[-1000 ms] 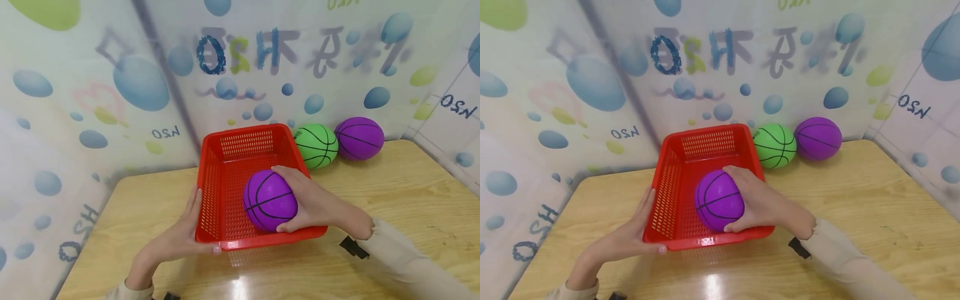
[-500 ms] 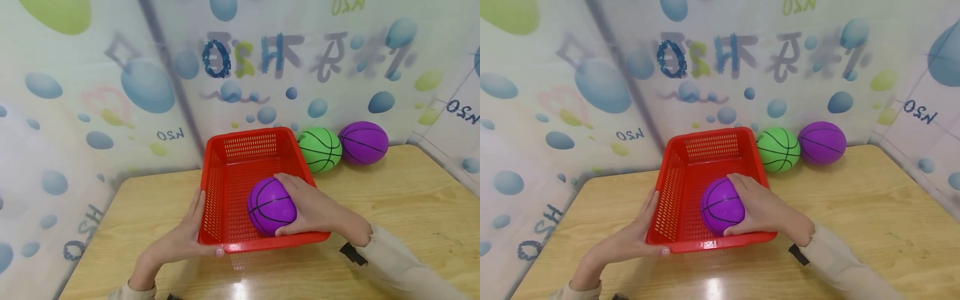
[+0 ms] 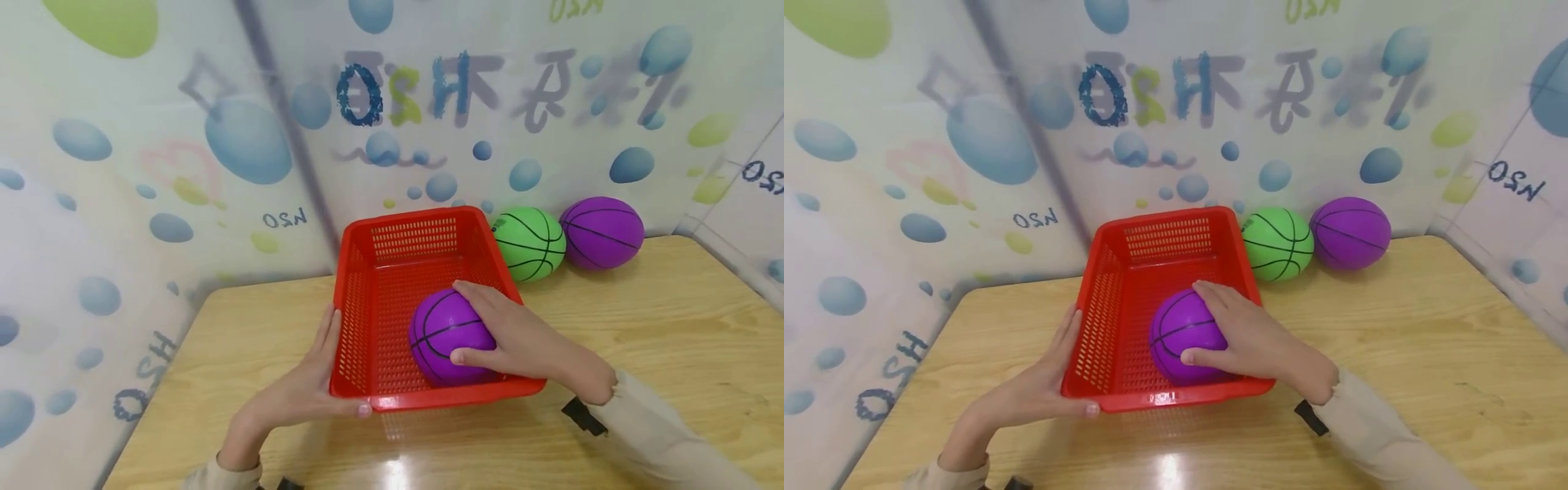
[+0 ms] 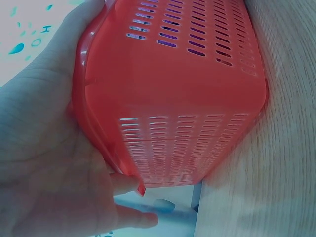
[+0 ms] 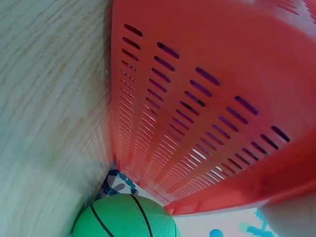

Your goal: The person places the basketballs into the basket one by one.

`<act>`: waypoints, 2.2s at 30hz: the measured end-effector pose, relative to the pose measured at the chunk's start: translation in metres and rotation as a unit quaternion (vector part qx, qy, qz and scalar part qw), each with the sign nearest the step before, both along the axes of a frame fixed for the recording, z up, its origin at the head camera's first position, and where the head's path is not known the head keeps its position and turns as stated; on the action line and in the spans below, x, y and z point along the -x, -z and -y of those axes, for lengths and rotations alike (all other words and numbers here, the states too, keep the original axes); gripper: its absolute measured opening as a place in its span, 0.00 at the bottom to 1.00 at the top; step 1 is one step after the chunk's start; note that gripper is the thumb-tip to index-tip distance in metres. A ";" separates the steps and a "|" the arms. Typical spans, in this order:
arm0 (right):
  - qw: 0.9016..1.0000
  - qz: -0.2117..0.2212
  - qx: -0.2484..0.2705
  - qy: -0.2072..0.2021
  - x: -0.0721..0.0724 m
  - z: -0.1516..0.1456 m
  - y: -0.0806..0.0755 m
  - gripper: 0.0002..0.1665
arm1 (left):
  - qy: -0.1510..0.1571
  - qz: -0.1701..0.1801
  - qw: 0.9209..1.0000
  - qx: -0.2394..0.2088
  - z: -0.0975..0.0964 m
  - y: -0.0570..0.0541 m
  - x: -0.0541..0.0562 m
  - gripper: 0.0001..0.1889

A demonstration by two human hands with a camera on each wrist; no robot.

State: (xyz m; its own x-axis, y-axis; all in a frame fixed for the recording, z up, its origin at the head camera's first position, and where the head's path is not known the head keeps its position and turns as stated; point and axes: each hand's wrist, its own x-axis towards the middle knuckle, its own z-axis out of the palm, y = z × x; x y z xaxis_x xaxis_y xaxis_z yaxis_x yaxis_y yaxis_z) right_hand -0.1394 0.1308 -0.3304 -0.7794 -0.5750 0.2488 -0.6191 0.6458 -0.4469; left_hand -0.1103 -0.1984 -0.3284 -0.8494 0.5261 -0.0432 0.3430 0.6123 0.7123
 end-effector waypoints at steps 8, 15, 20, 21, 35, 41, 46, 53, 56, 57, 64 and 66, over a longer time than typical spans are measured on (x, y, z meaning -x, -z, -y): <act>1.000 -0.005 0.028 -0.006 0.001 -0.004 0.000 0.52 | 0.002 0.009 1.000 0.006 -0.001 -0.002 0.001 0.69; 0.999 -0.010 0.034 -0.002 0.001 -0.004 0.002 0.52 | 0.001 0.017 1.000 0.001 -0.002 -0.002 0.000 0.69; 0.999 -0.010 0.042 -0.001 0.001 -0.004 0.001 0.52 | 0.005 0.013 1.000 -0.003 -0.002 -0.003 0.000 0.68; 0.999 -0.010 0.043 -0.002 0.000 -0.004 0.001 0.52 | 0.005 0.014 1.000 -0.004 -0.001 -0.003 0.000 0.68; 0.999 -0.010 0.040 -0.008 0.001 -0.004 0.000 0.51 | 0.005 0.023 1.000 -0.006 -0.002 -0.004 0.000 0.69; 0.999 -0.012 0.044 -0.010 0.001 -0.004 0.001 0.51 | 0.004 0.026 1.000 -0.010 -0.001 -0.004 0.001 0.69; 0.998 -0.016 0.054 -0.012 0.001 -0.005 0.002 0.50 | 0.004 0.025 1.000 -0.006 -0.002 -0.004 0.001 0.69; 0.996 -0.017 0.083 -0.017 0.001 -0.007 0.000 0.47 | 0.005 0.026 1.000 -0.005 -0.001 -0.002 0.001 0.69; 0.995 -0.019 0.093 -0.014 0.001 -0.013 -0.002 0.46 | 0.005 0.027 1.000 -0.004 -0.002 -0.002 0.001 0.69; 0.995 -0.020 0.095 -0.009 0.001 -0.016 -0.003 0.46 | 0.005 0.028 1.000 -0.004 -0.002 -0.002 0.001 0.69; 0.993 -0.057 0.092 0.053 0.011 -0.056 -0.011 0.46 | 0.002 0.027 1.000 -0.005 0.000 -0.003 0.001 0.69; 0.990 -0.079 0.095 0.071 0.015 -0.071 -0.013 0.46 | 0.003 0.026 1.000 -0.007 0.000 -0.003 0.001 0.68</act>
